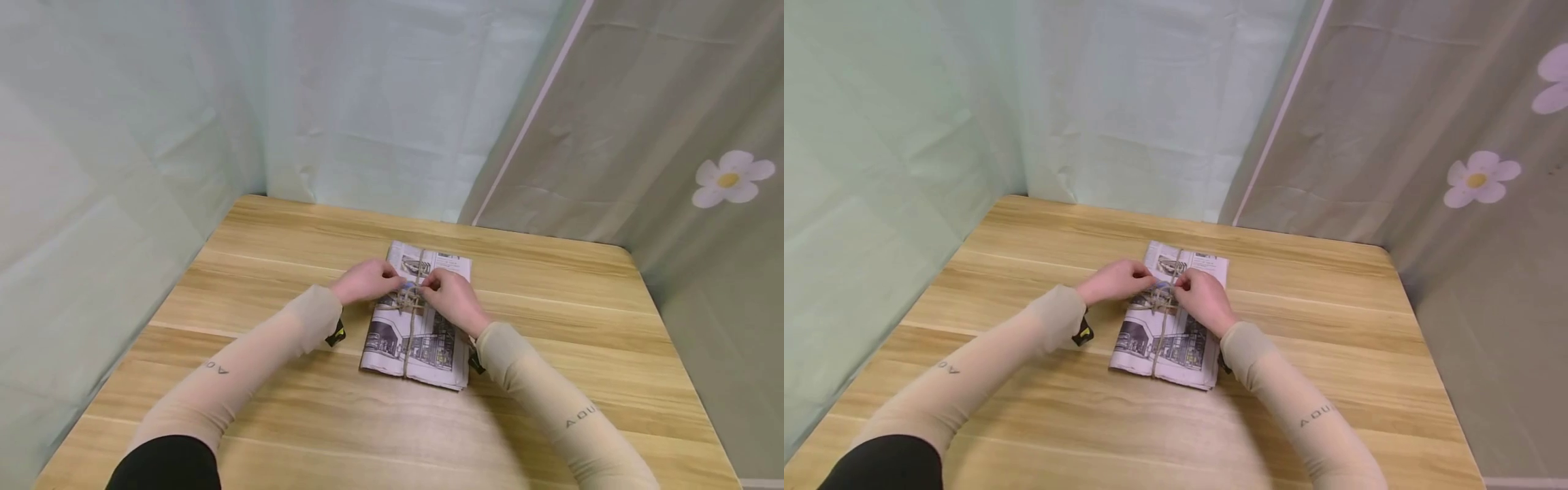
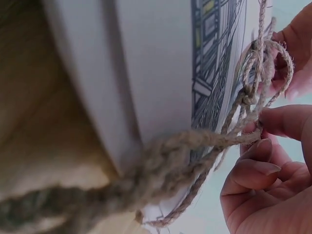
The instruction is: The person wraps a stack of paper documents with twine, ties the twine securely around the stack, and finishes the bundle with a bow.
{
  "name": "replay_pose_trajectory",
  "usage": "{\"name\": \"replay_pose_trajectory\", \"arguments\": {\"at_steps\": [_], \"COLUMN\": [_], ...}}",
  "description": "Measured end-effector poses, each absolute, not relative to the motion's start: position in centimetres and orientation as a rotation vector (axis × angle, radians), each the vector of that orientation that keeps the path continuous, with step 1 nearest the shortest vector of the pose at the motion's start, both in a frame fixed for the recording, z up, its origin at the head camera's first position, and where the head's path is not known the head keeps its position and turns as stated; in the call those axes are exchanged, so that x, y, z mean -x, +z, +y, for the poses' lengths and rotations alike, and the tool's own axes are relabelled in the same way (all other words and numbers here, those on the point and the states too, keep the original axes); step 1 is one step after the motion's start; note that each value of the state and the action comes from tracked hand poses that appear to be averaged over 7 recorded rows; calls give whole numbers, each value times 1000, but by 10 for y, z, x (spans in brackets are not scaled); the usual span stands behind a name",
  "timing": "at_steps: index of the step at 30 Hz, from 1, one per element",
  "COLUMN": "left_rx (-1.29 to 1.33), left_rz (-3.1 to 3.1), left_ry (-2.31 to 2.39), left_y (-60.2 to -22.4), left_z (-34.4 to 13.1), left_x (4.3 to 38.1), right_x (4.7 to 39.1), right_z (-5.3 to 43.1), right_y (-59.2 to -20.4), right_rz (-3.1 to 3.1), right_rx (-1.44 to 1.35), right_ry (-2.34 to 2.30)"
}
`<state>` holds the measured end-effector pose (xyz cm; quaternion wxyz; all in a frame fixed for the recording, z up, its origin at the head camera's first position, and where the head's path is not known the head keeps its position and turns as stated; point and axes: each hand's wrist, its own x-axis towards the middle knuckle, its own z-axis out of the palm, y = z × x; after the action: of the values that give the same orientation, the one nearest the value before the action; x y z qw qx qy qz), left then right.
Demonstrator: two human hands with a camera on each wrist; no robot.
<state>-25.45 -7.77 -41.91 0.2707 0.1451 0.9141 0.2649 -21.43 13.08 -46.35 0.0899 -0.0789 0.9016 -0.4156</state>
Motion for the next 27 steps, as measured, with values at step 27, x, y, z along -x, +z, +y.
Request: {"name": "replay_pose_trajectory", "arguments": {"at_steps": [27], "left_rx": [-396], "left_rz": [2449], "left_ry": [810], "left_y": [-423], "left_z": [-75], "left_x": [253], "right_x": [220], "right_z": [120], "right_y": [-470], "right_rz": [2712], "right_rx": [239], "right_ry": [-1165]}}
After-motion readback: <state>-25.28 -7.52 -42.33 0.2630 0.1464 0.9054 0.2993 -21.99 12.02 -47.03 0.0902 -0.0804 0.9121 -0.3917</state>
